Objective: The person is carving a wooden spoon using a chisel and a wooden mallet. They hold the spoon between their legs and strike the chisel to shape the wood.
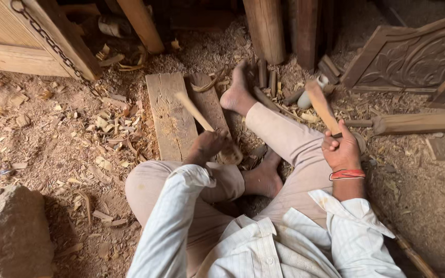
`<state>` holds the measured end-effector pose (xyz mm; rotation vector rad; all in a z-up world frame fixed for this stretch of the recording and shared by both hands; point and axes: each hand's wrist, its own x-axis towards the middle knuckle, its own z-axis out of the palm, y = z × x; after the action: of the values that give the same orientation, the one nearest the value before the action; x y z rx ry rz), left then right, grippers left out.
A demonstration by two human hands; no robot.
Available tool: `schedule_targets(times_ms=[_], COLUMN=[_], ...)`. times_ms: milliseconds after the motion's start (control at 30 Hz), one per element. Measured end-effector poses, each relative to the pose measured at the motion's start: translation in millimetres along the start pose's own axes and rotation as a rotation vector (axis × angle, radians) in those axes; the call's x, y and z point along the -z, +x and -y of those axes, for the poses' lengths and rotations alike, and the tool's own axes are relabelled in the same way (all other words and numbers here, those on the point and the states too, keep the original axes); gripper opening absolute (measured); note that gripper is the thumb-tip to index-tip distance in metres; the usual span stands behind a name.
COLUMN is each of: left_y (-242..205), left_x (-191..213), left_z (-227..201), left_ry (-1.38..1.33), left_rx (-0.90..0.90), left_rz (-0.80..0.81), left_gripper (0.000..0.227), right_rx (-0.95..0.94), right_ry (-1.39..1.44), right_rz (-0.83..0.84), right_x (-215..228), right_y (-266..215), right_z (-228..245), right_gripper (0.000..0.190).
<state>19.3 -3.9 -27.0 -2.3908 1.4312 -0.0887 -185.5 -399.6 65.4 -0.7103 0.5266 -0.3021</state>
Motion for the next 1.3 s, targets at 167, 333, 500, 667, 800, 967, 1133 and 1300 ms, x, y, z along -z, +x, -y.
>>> schedule_targets(times_ms=[167, 333, 500, 667, 800, 967, 1133, 1300], left_y=[-19, -63, -73, -80, -80, -94, -140, -146], left_x=[16, 18, 41, 70, 67, 40, -1, -58], left_z=[24, 35, 41, 59, 66, 72, 130, 157], left_ry=[-0.288, -0.423, -0.630, -0.692, -0.858, -0.558, -0.620, -1.672], left_rx=[0.337, 0.601, 0.662, 0.863, 1.013, 1.040, 1.614, 1.755], left_rz=[-0.068, -0.136, -0.226, -0.616, -0.380, -0.479, -0.584, -0.930], left_gripper=[0.024, 0.025, 0.034, 0.024, 0.026, 0.018, 0.028, 0.056], right_rx=[-0.114, -0.336, -0.482, -0.606, -0.631, -0.592, -0.584, -0.581], right_ry=[0.189, 0.102, -0.259, -0.454, -0.434, -0.527, -0.543, -0.590], right_rz=[0.254, 0.327, 0.368, 0.207, 0.039, 0.025, 0.059, 0.087], right_x=[-8, -33, -42, -48, -53, -55, -52, -58], right_y=[-21, -25, -27, -19, -14, -10, -8, -5], right_z=[-29, -104, -157, -161, -158, -161, -162, -167], right_gripper=[0.041, 0.044, 0.041, 0.047, 0.045, 0.040, 0.035, 0.034])
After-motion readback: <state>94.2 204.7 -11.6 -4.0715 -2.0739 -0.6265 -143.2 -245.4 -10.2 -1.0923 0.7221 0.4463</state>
